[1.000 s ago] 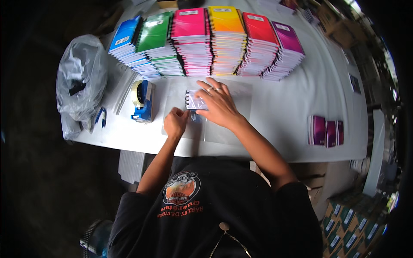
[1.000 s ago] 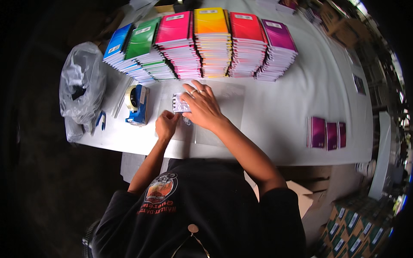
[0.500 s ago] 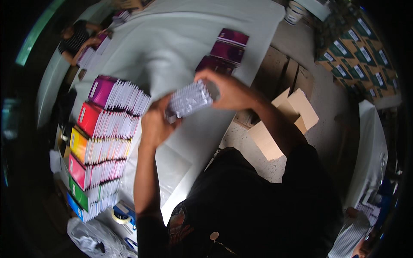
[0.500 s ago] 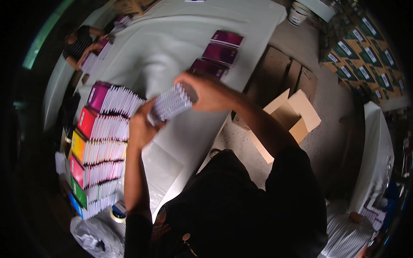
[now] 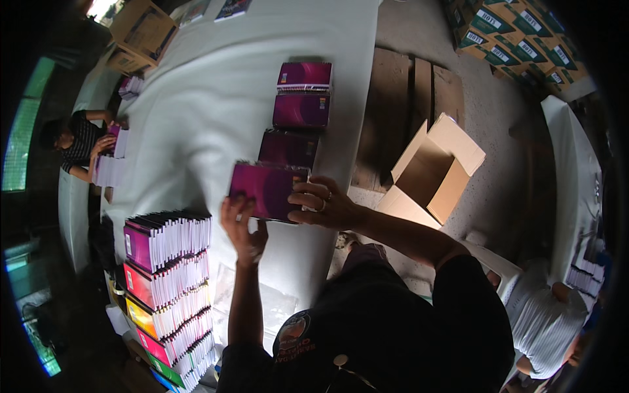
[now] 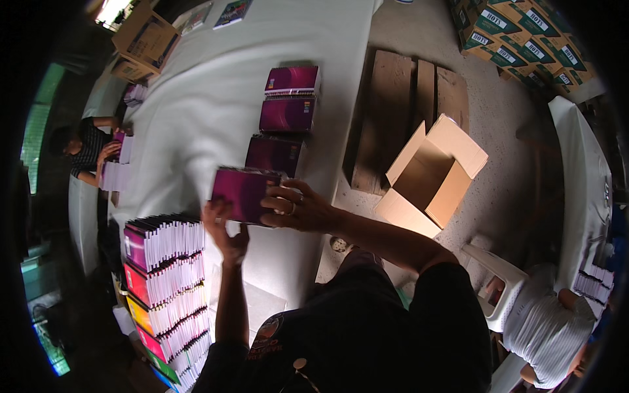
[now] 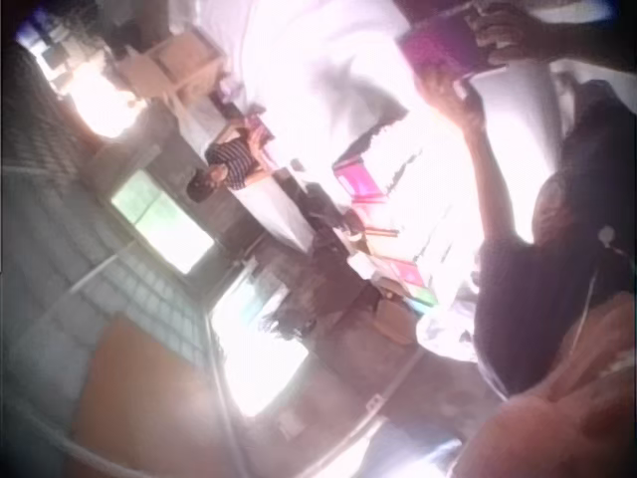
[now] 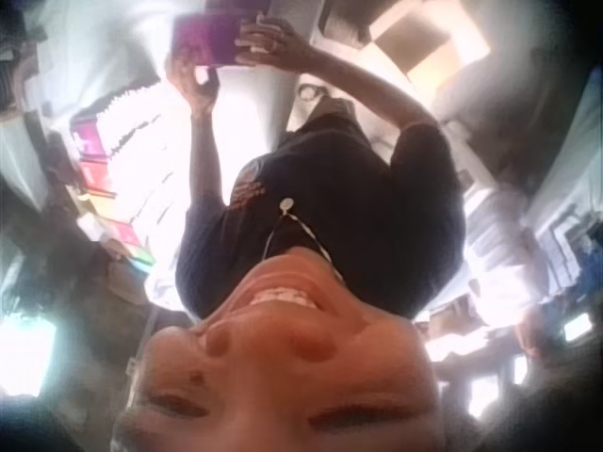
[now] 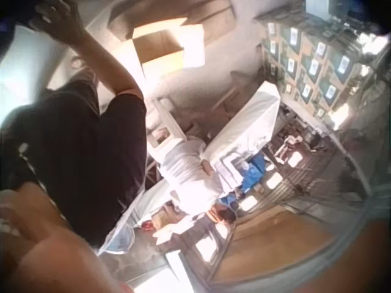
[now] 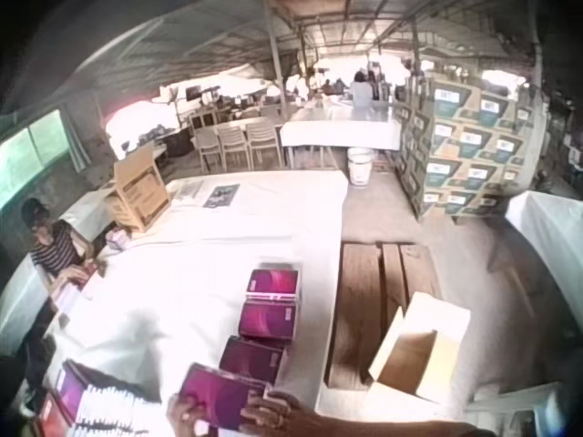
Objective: The person repeatedly picks up stacks of colorful spiral-bound notebooks, places them into clear plastic bags, and seals the bags with tape. They then place the packaged notebooks into a cardboard box. The process is repeated multiple times with different colored notebooks.
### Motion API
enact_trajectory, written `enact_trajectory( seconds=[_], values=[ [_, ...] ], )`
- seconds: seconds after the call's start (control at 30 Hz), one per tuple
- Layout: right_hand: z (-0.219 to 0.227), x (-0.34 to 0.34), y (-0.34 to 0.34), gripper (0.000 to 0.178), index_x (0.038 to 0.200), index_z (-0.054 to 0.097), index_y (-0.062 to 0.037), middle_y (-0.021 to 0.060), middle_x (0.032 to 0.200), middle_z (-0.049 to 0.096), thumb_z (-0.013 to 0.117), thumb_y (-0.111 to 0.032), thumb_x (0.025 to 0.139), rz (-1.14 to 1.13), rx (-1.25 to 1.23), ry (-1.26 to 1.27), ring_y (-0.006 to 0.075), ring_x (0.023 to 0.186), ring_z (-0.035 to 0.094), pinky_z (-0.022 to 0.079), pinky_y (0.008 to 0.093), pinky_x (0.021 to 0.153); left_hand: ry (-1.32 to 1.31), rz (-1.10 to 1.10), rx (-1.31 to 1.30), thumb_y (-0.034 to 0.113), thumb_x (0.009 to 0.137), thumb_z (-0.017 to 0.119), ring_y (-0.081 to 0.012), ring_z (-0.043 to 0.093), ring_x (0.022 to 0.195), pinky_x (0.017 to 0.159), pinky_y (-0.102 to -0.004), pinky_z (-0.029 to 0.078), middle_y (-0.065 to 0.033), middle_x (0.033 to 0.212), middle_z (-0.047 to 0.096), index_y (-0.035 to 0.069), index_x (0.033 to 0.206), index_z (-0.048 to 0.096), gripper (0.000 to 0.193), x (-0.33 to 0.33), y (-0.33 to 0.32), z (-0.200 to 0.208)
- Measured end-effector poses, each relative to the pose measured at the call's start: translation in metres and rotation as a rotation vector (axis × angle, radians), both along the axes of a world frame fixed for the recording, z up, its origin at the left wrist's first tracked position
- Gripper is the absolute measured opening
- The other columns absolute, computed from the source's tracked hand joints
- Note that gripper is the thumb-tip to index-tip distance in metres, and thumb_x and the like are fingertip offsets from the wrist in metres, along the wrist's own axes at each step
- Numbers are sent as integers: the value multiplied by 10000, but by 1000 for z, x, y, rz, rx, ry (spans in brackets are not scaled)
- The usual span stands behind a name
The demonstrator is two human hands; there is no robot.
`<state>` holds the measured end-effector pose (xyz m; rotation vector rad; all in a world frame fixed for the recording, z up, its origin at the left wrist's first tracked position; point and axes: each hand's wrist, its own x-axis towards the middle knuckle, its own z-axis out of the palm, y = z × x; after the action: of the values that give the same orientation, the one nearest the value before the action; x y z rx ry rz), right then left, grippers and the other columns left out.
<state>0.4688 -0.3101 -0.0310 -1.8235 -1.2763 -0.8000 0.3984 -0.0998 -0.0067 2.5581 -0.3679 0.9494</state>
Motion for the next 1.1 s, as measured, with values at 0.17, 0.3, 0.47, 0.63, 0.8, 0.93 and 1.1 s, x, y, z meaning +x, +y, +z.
enact_trajectory(
  seconds=[0.17,0.3,0.47,0.63,0.8,0.93,1.1],
  values=[
    [-51,-13,-24,686,1248,448,-216,137,1419,264,750,-423,667,-68,-533,507,348,1335,223,244,525,1044,568,60,-424,1,775,542,-383,99,1372,1098,-468,159,-220,1476,106,59,1419,191,736,-16,-7,-68],
    [-56,-7,-12,1096,1421,124,-102,253,1458,75,749,-535,632,-177,-146,769,402,1368,65,167,563,1062,363,307,-1217,205,878,525,-304,192,1340,1079,-409,206,-176,1456,148,33,1417,120,696,-1,-50,-83],
    [-71,20,5,1201,1425,-54,-23,287,1460,19,717,-553,672,-41,-26,904,424,1365,37,154,506,1085,226,431,-1104,242,852,607,-276,354,1168,990,-384,317,-167,1274,310,11,1317,258,626,54,-76,-90],
    [-76,35,3,1133,1415,-79,14,262,1473,-7,662,-521,744,-137,154,1014,356,1383,25,119,427,1104,348,366,-1059,243,840,611,-288,384,1119,954,-395,339,-171,1179,339,-18,1272,293,597,82,-84,-80],
    [-76,38,13,1096,1411,-88,20,282,1467,-47,620,-528,778,-142,200,994,400,1376,-29,76,462,1107,221,397,-1127,257,857,580,-279,398,1102,932,-391,361,-173,1184,340,-21,1228,327,529,84,-76,-109],
    [-77,38,25,1063,1411,-94,23,280,1469,-72,559,-562,809,-150,280,968,392,1377,-46,65,463,1106,196,491,-1025,266,860,562,-319,403,1090,942,-423,351,-202,1181,375,-28,1231,344,521,91,-77,-96],
    [-83,33,17,1016,1412,-69,40,273,1476,-41,473,-600,839,-166,180,913,385,1380,-6,72,467,1098,343,505,-564,311,833,612,-403,304,1223,1021,-485,237,-250,1320,312,7,1307,329,630,78,-59,-53]
  ],
)
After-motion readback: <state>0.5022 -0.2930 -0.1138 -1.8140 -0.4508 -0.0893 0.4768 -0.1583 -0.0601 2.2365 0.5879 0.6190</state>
